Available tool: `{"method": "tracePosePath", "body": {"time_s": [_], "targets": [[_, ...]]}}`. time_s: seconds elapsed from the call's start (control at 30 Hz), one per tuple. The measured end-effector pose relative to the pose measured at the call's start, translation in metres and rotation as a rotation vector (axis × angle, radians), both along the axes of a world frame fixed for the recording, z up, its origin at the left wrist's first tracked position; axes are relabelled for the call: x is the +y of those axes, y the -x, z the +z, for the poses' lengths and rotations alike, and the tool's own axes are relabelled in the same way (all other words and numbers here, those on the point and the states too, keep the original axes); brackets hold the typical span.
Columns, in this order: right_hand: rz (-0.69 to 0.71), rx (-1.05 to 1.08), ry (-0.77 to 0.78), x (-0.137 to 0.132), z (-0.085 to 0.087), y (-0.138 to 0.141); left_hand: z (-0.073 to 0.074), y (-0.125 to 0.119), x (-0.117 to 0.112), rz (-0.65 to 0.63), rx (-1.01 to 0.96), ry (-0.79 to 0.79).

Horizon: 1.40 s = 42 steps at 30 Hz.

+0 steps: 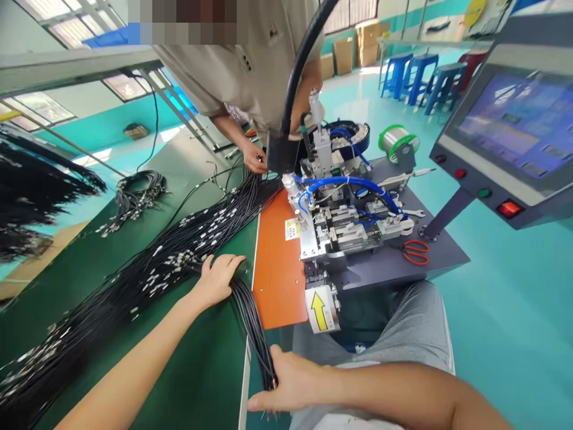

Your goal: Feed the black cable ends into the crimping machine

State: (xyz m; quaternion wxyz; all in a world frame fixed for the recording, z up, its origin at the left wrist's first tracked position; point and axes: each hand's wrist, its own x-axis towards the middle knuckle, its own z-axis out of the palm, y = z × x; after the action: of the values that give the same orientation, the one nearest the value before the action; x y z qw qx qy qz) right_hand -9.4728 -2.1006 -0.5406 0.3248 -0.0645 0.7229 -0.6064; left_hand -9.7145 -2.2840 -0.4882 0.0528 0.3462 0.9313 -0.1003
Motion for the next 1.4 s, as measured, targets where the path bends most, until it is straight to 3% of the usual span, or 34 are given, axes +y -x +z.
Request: {"method": "tracePosePath", "body": {"time_s": [0.17, 0.27, 0.43, 0.6, 0.77, 0.93, 1.17, 1.3, 1.4], "targets": [[0.140, 0.003, 0.030, 0.026, -0.007, 0.000, 0.030, -0.053, 0.018, -0.320, -0.500, -0.077], [0.153, -0.079, 0.123, 0.039, -0.012, -0.002, 0.037, -0.069, 0.030, -0.387, -0.590, -0.079], [0.100, -0.080, 0.167, 0.061, -0.019, -0.011, 0.026, -0.064, 0.039, -0.405, -0.683, -0.105], [-0.001, -0.083, 0.200, 0.088, -0.016, -0.015, 0.036, -0.052, 0.046, -0.228, -0.896, -0.292], [-0.100, -0.042, 0.188, 0.117, -0.003, -0.017, 0.041, -0.057, 0.050, -0.057, -0.799, -0.410], [-0.317, -0.007, 0.106, 0.129, 0.013, -0.012, 0.026, -0.071, 0.051, -0.207, -0.640, -0.416], [-0.668, 0.266, 0.124, 0.112, 0.027, 0.011, 0.009, -0.084, 0.055, -0.209, -0.454, -0.372], [-0.725, 0.351, 0.082, 0.109, 0.027, 0.019, 0.014, -0.093, 0.066, -0.204, -0.421, -0.373], [-0.710, 0.313, 0.116, 0.112, 0.025, 0.021, 0.019, -0.106, 0.088, -0.225, -0.464, -0.454]]}}
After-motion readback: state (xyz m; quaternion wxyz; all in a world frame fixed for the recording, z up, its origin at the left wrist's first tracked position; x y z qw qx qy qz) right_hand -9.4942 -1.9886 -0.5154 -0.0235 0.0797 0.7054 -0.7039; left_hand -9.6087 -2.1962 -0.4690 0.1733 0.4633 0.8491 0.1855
